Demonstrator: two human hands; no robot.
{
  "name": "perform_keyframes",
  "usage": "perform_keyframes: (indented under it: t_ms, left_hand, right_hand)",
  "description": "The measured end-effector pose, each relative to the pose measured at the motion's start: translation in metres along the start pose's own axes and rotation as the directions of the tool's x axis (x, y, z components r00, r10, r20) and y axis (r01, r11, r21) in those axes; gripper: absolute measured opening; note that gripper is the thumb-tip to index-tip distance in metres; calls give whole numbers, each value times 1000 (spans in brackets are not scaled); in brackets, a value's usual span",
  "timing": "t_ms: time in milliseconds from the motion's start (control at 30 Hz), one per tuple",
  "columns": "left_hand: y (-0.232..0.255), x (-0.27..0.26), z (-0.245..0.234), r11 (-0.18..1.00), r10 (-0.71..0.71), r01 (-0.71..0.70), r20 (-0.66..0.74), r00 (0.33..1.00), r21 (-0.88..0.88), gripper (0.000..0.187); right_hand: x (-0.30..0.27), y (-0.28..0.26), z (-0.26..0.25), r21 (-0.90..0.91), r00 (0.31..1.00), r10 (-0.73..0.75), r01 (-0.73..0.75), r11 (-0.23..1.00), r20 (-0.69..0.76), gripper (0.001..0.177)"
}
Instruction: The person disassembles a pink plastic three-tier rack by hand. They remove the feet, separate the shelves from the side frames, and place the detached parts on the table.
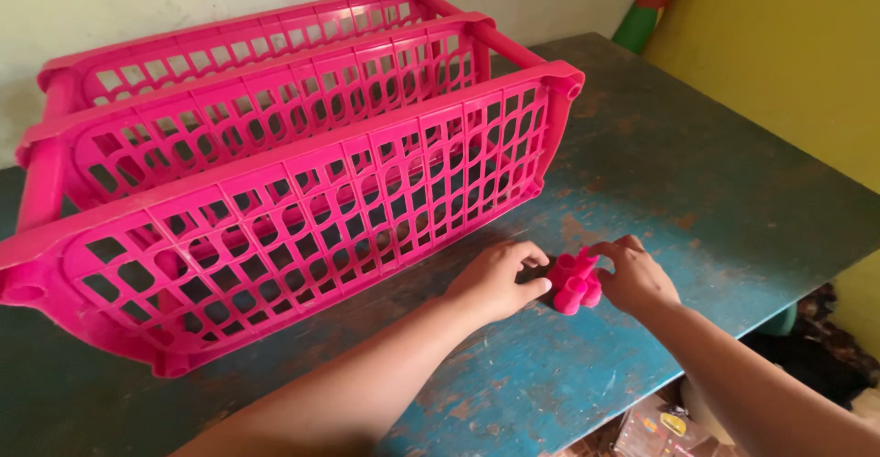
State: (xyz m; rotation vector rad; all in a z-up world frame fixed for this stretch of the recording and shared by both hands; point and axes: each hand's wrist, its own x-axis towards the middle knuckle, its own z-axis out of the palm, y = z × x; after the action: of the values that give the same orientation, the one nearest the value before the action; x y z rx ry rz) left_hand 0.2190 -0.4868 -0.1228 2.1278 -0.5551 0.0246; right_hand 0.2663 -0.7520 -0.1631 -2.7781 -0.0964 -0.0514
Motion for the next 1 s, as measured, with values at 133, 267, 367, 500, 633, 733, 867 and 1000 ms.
perform_keyframes:
  t_ms: [133, 267, 367, 500, 633, 733, 867, 1000]
  left_hand:
    - [-1, 1, -3, 999, 34, -35, 10, 999, 23, 29]
    - [-1, 14, 3, 999, 12, -13, 23, 1000, 45, 23]
    - [-2, 29, 12, 994, -70, 70, -4, 998, 86, 19]
    - [-10, 48, 30, 991, -42, 49, -58, 997, 122, 17]
    - [-12, 60, 56, 978, -140, 147, -56, 989, 150, 23]
    - [-17, 66, 77, 959, -199, 199, -24, 980, 203, 29]
    - [-28, 72, 95, 924, -263, 243, 31, 964, 296, 28]
    - [-39, 75, 104, 936, -207, 208, -34, 978, 283, 22]
  right_hand:
    - [9, 0, 0, -32, 999, -13, 14, 999, 38, 43]
    - [11, 1, -2, 21, 999, -26, 25, 999, 32, 27]
    - [18, 11, -11, -29, 1000, 10, -9, 1000, 21, 26]
    - [41, 46, -30, -39, 998, 26, -28, 999, -57, 31]
    - [80, 102, -47, -66, 998, -1, -4, 998, -68, 29]
    - [113, 146, -49, -101, 997, 61, -65, 993, -43, 30]
    - [152, 193, -47, -99, 996, 88, -89, 991, -19, 32]
    - [173, 214, -37, -139, 995, 101, -101, 985, -6, 29]
